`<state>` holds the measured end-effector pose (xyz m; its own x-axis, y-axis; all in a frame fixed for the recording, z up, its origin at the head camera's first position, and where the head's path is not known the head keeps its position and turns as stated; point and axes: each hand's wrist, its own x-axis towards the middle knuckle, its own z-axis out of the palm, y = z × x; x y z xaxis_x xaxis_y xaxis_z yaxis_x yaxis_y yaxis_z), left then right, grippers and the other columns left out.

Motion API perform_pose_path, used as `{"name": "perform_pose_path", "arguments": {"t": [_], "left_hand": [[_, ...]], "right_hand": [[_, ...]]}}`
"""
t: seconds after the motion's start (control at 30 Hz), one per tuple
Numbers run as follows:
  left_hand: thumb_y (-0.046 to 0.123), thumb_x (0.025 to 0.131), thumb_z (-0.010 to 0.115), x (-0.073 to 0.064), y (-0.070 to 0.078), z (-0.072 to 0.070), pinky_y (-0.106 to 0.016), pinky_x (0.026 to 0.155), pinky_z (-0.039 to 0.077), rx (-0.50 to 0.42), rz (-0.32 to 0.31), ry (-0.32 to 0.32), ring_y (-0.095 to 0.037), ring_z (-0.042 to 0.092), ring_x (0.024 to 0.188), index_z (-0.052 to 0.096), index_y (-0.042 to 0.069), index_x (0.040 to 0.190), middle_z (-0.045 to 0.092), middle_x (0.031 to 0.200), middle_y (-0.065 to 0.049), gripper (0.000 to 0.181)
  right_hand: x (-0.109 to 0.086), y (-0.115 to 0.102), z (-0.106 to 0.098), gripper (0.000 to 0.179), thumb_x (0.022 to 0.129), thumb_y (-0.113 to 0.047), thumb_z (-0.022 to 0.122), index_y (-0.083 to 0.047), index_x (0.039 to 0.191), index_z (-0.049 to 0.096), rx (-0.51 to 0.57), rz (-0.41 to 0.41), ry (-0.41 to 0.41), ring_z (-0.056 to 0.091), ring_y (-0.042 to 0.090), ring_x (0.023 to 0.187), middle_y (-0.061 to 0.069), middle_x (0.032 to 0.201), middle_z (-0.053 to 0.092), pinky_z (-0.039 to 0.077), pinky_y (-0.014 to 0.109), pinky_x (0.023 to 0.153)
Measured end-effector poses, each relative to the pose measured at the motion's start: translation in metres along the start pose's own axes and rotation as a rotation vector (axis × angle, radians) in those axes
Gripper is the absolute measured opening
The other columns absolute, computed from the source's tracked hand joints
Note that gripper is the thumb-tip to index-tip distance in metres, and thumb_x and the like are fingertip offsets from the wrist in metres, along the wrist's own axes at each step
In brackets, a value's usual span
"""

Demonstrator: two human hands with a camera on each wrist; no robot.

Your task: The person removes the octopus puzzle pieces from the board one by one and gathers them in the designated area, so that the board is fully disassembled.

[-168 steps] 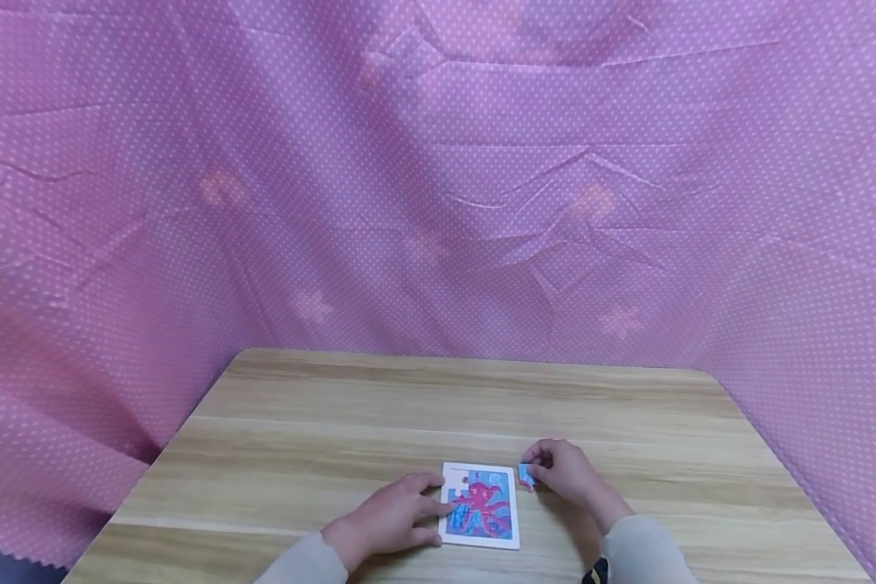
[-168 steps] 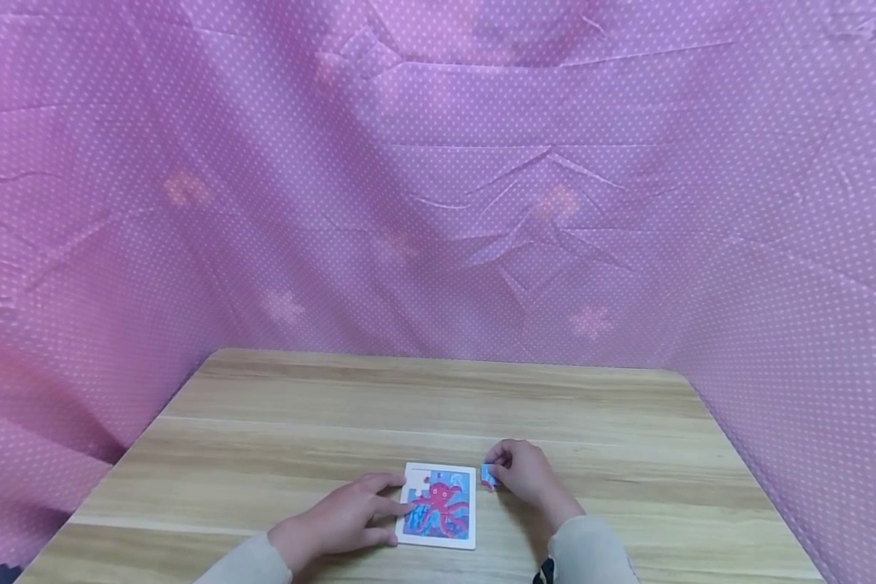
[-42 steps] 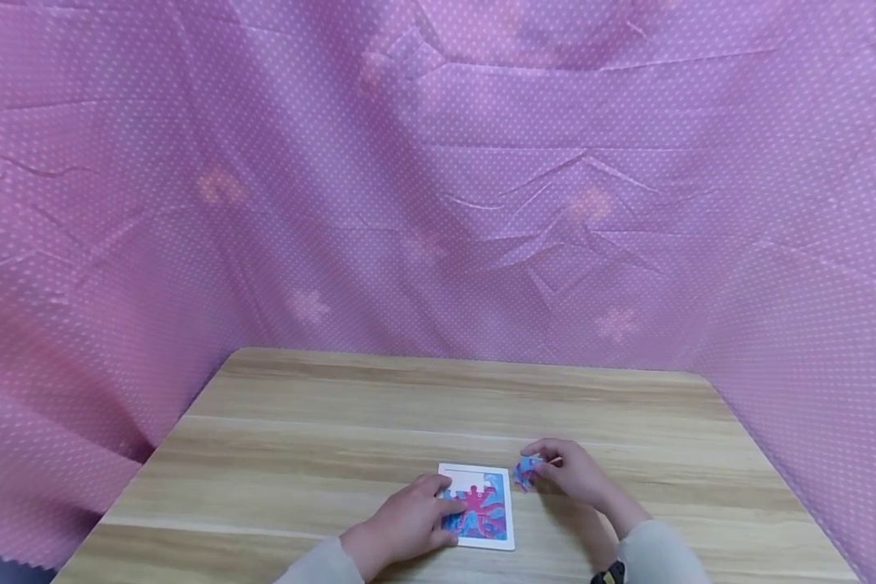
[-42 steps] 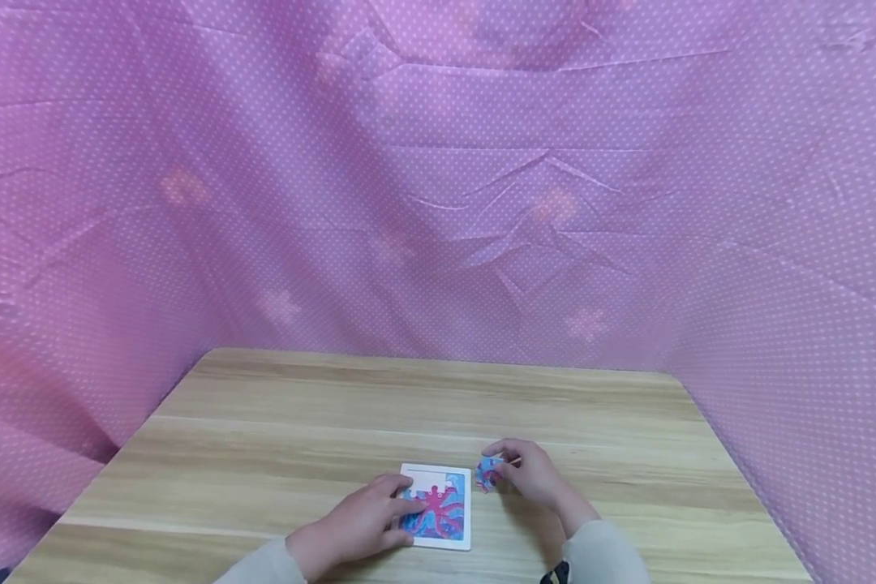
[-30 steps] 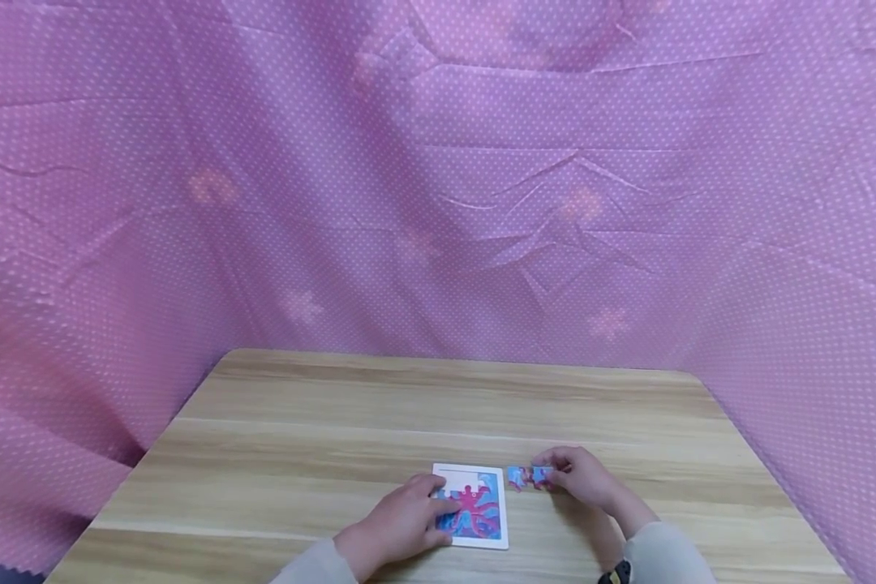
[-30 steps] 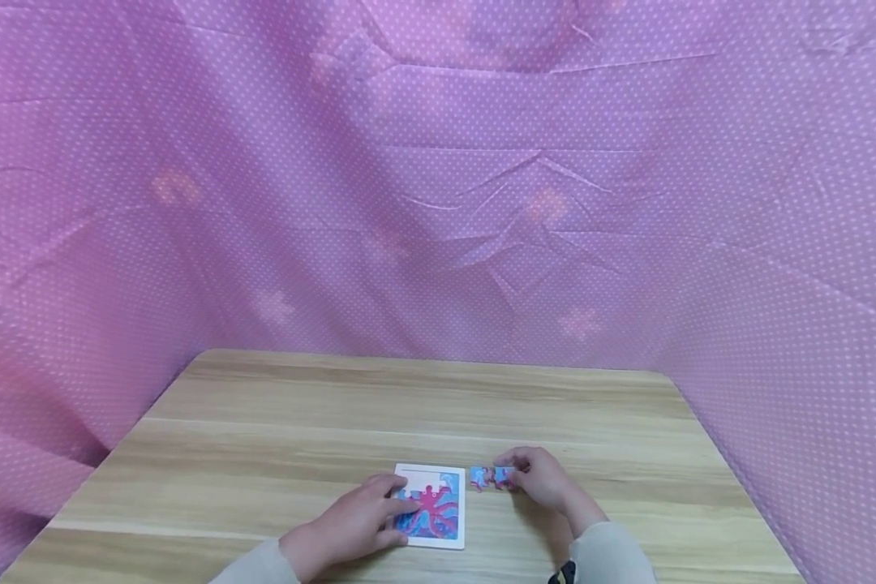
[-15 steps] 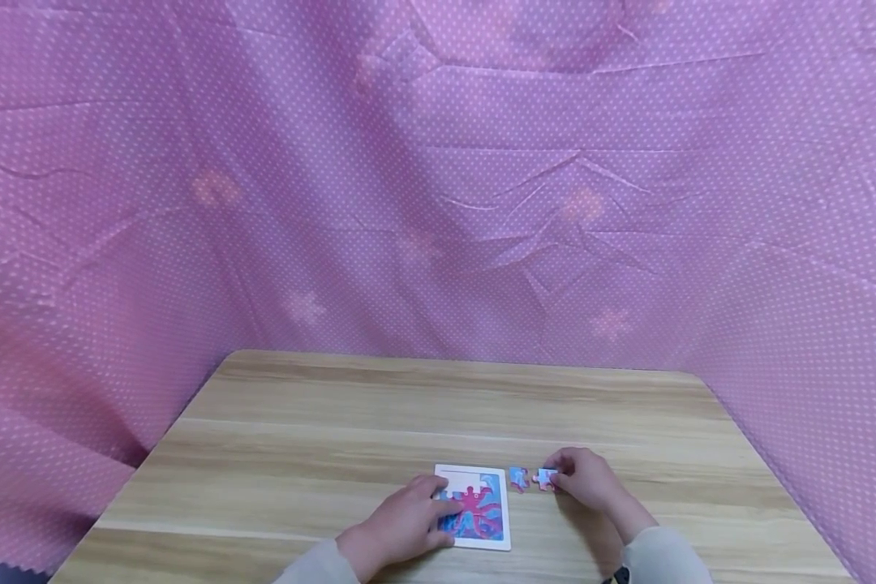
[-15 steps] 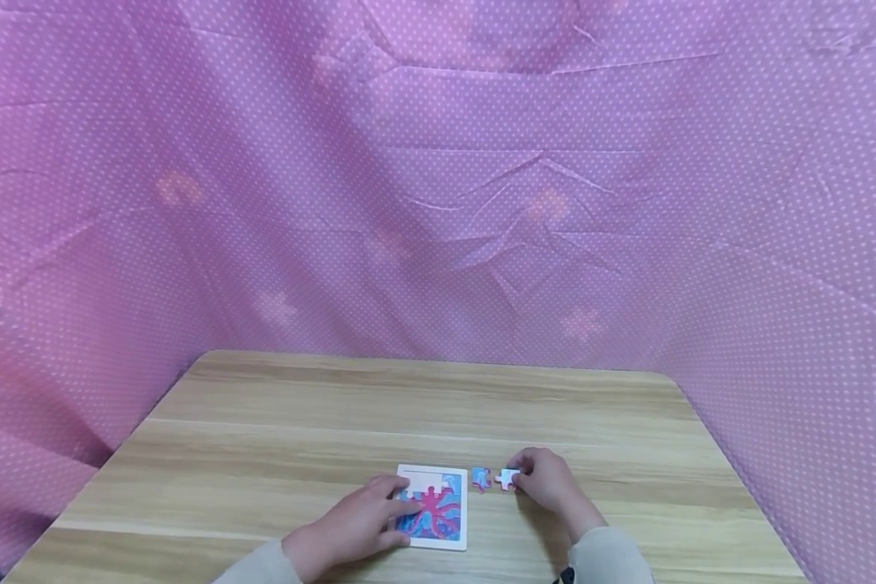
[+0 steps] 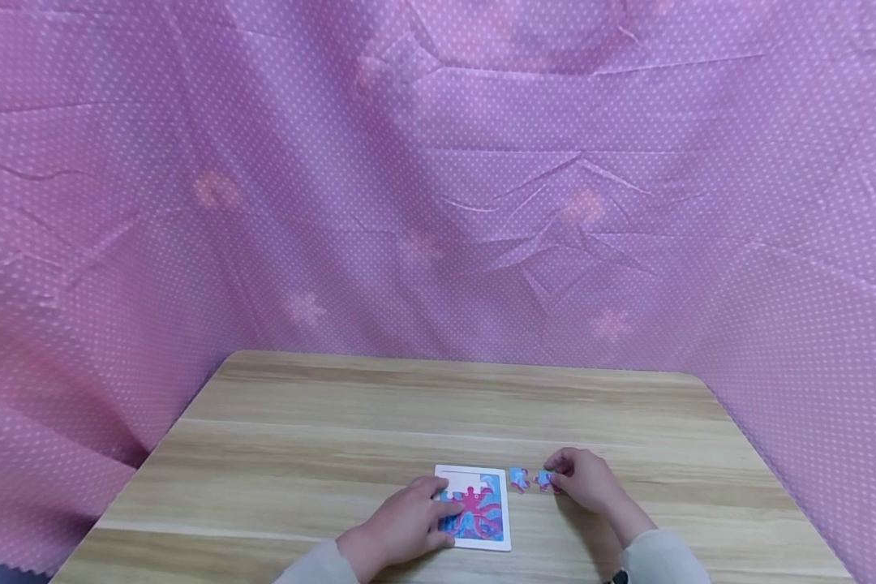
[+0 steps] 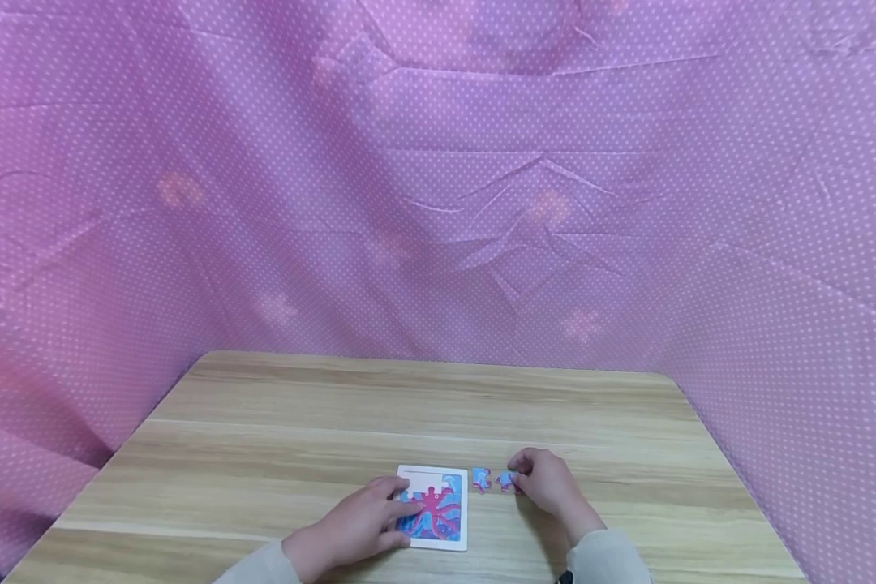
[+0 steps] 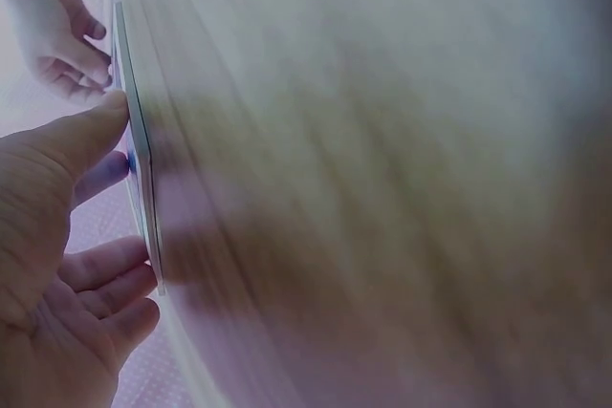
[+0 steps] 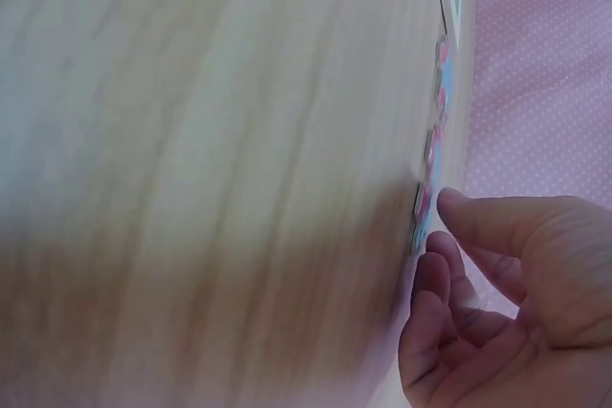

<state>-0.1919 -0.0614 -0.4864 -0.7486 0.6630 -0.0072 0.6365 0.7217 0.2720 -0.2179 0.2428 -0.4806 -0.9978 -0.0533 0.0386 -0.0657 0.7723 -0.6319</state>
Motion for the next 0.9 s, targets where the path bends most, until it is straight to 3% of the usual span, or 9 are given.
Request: {"name": "perform_pose_path", "arguments": {"t": [0.13,0.23,0.47,0.73,0.9], "left_hand": [[0.045,0.086,0.067,0.002,0.000,-0.002,-0.041,0.102,0.039,-0.026,-0.016,-0.008,-0.024,0.043,0.127,0.062,0.031,0.127,0.048,0.137,-0.006,0.044],[0.044,0.086,0.067,0.003,0.000,-0.003,-0.041,0.102,0.039,-0.037,-0.019,0.000,-0.024,0.043,0.127,0.061,0.031,0.128,0.048,0.137,-0.005,0.044],[0.044,0.085,0.067,0.006,0.005,-0.001,-0.040,0.101,0.040,0.013,0.056,0.063,-0.025,0.045,0.124,0.062,0.027,0.128,0.050,0.134,-0.008,0.046],[0.045,0.085,0.068,0.011,0.011,0.002,-0.040,0.099,0.042,0.008,0.067,0.058,-0.025,0.046,0.124,0.061,0.027,0.129,0.050,0.133,-0.008,0.048],[0.044,0.085,0.069,0.013,0.013,0.004,-0.038,0.096,0.045,0.028,0.097,0.076,-0.024,0.048,0.121,0.062,0.027,0.128,0.052,0.131,-0.008,0.047]], "right_hand": [[0.000,-0.009,0.002,0.015,0.079,-0.001,0.071,-0.012,0.088,0.068,0.052,-0.007,-0.004,0.058,0.012,0.077,-0.006,0.080,0.063,0.051,0.036,0.076],[0.001,-0.018,0.005,0.015,0.079,0.000,0.071,-0.009,0.090,0.068,0.112,-0.033,-0.026,0.059,0.013,0.076,-0.003,0.081,0.064,0.051,0.030,0.069],[0.005,-0.036,0.017,0.015,0.081,0.000,0.069,-0.004,0.095,0.067,0.210,-0.126,-0.123,0.060,0.015,0.075,0.000,0.082,0.063,0.052,0.026,0.064],[0.007,-0.053,0.031,0.014,0.080,-0.001,0.071,-0.007,0.092,0.069,0.157,-0.241,-0.186,0.058,0.014,0.077,-0.004,0.081,0.063,0.051,0.030,0.073],[0.006,-0.059,0.036,0.015,0.078,-0.002,0.072,-0.010,0.091,0.069,0.117,-0.262,-0.241,0.057,0.012,0.076,-0.005,0.081,0.062,0.050,0.031,0.072]]}}
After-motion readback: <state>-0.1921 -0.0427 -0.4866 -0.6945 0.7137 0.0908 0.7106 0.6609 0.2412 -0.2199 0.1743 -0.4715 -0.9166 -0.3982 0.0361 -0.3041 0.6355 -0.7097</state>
